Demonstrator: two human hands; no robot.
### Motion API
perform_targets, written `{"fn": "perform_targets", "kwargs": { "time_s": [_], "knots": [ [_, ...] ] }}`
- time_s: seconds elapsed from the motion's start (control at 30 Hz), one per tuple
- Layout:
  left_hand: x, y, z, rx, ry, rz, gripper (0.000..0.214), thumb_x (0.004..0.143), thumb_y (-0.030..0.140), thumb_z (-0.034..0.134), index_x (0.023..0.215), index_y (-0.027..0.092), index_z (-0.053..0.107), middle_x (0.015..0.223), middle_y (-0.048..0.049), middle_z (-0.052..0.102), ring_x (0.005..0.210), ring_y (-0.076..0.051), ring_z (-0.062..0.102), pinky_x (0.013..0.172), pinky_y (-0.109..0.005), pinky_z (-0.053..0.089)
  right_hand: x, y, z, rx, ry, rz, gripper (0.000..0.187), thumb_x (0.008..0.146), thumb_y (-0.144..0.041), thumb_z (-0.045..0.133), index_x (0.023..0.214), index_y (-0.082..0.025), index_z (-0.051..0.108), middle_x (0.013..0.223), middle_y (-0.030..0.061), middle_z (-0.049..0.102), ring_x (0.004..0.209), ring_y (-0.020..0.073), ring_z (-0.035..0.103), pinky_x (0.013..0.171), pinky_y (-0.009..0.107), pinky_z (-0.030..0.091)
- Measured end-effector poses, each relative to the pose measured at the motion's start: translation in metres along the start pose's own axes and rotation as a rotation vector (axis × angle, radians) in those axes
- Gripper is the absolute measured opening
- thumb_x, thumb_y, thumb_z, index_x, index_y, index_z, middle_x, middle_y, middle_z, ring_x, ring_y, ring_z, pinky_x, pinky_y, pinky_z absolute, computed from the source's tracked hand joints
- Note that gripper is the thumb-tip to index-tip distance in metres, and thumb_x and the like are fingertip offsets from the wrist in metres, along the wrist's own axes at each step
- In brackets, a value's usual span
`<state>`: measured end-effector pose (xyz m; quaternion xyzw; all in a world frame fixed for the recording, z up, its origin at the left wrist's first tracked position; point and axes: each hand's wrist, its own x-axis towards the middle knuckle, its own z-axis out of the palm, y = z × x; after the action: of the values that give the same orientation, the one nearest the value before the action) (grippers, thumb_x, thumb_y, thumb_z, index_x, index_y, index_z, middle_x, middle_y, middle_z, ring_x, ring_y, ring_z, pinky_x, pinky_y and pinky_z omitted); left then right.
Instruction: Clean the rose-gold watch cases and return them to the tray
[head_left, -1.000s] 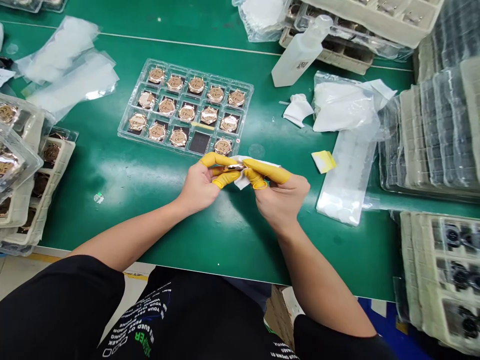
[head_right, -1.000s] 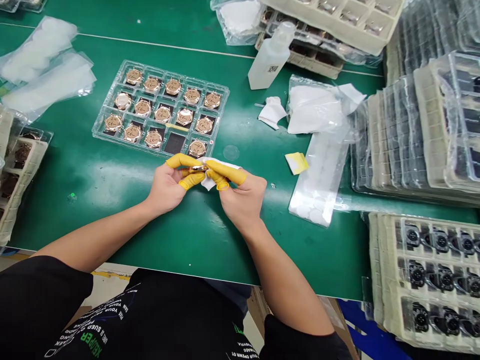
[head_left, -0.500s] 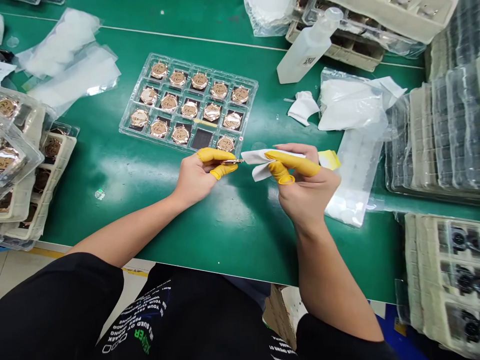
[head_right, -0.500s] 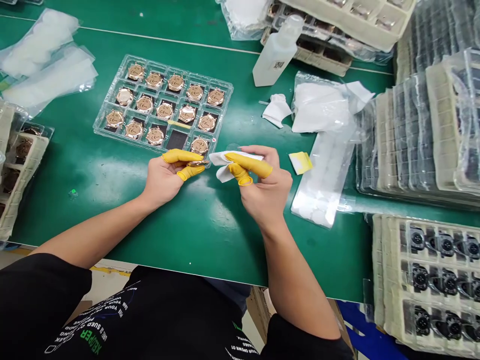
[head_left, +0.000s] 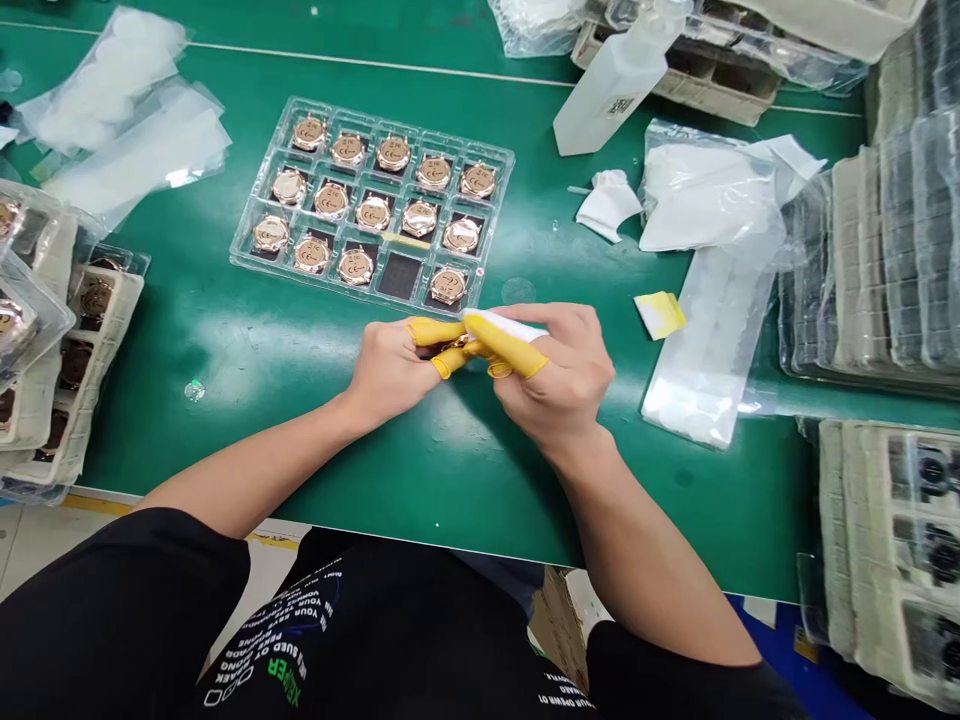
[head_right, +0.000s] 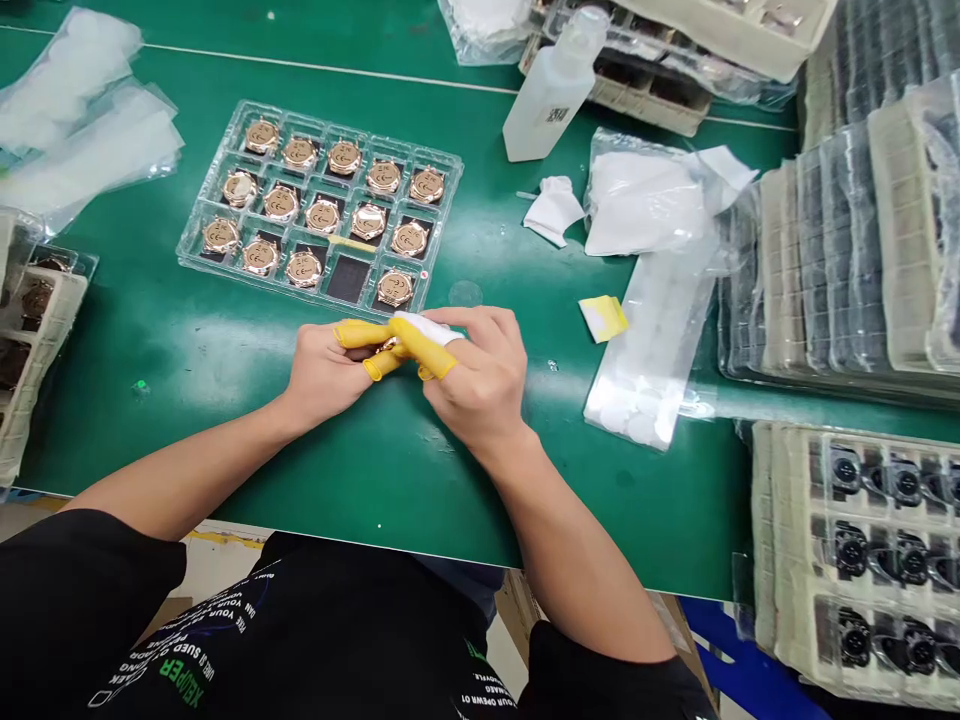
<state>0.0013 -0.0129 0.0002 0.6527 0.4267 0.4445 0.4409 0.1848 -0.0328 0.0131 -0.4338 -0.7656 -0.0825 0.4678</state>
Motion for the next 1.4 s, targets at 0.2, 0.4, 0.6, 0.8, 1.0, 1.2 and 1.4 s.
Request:
{"fn": "perform_targets", "kwargs": {
  "time_s": [0.2, 0.4, 0.6, 0.8, 1.0, 1.2, 1.4],
  "knots": [
    [0.003, -0.003, 0.003, -0.145, 0.077, 0.077, 0.014, 0.085, 0.024, 0.081, 0.097, 0.027, 0.087, 0.103, -0.0023, 0.084, 0.097, -0.019, 0.078, 0.089, -0.031, 0.064, -0.003, 0.002, -0.006, 0.119, -0.033, 0.208, 0.028, 0.089, -0.010, 0.066, 0.104, -0.028, 0.080, 0.083, 0.0007, 0.080, 0.076, 0.0188, 0.076, 0.066, 0.032, 0.055],
    [-0.001, 0.003, -0.001, 0.037, -0.002, 0.100, 0.009, 0.084, 0.019, 0.080, 0.088, 0.024, 0.087, 0.086, 0.0005, 0.084, 0.078, -0.015, 0.075, 0.076, -0.027, 0.059, -0.004, -0.005, -0.001, 0.059, 0.010, -0.025, 0.045, 0.084, -0.004, 0.060, 0.115, -0.030, 0.080, 0.096, 0.0013, 0.084, 0.084, 0.0196, 0.079, 0.069, 0.033, 0.058],
    [-0.003, 0.006, 0.003, 0.045, 0.044, -0.020, 0.013, 0.084, 0.026, 0.081, 0.095, 0.024, 0.087, 0.092, -0.0014, 0.085, 0.079, -0.016, 0.074, 0.078, -0.029, 0.058, -0.006, -0.005, 0.001, 0.002, 0.052, 0.058, 0.042, 0.086, -0.007, 0.062, 0.117, -0.030, 0.080, 0.093, 0.0015, 0.084, 0.082, 0.0203, 0.080, 0.066, 0.032, 0.061],
    [-0.001, 0.011, -0.003, 0.153, -0.003, 0.042, 0.012, 0.081, 0.015, 0.077, 0.077, 0.023, 0.084, 0.075, 0.0033, 0.081, 0.069, -0.013, 0.069, 0.070, -0.027, 0.054, -0.003, 0.007, -0.003, 0.066, -0.099, -0.124, 0.039, 0.085, -0.007, 0.063, 0.110, -0.033, 0.080, 0.103, -0.0018, 0.084, 0.099, 0.0200, 0.079, 0.093, 0.042, 0.064],
    [-0.002, 0.006, 0.001, 0.106, 0.069, 0.023, 0.018, 0.081, 0.015, 0.082, 0.094, 0.026, 0.087, 0.088, 0.0019, 0.084, 0.077, -0.015, 0.074, 0.075, -0.029, 0.058, -0.005, 0.002, 0.002, 0.192, -0.007, 0.236, 0.029, 0.088, -0.013, 0.068, 0.106, -0.029, 0.084, 0.096, 0.0025, 0.085, 0.090, 0.0227, 0.081, 0.076, 0.036, 0.064],
    [-0.005, 0.003, 0.004, 0.030, 0.135, -0.005, 0.020, 0.082, 0.018, 0.084, 0.099, 0.028, 0.087, 0.094, -0.0009, 0.085, 0.084, -0.018, 0.077, 0.083, -0.035, 0.063, -0.009, 0.005, 0.001, 0.183, -0.117, 0.420, 0.020, 0.088, -0.018, 0.068, 0.096, -0.026, 0.084, 0.086, 0.0027, 0.081, 0.077, 0.0205, 0.076, 0.071, 0.033, 0.058],
    [0.001, -0.001, 0.006, -0.213, 0.146, -0.112, 0.020, 0.079, 0.023, 0.088, 0.099, 0.024, 0.085, 0.103, -0.0029, 0.084, 0.095, -0.020, 0.080, 0.094, -0.037, 0.067, -0.003, 0.010, -0.006, 0.043, -0.177, 0.438, 0.014, 0.088, -0.018, 0.065, 0.081, -0.022, 0.077, 0.071, 0.0022, 0.071, 0.062, 0.0153, 0.063, 0.059, 0.030, 0.048]
  ]
}}
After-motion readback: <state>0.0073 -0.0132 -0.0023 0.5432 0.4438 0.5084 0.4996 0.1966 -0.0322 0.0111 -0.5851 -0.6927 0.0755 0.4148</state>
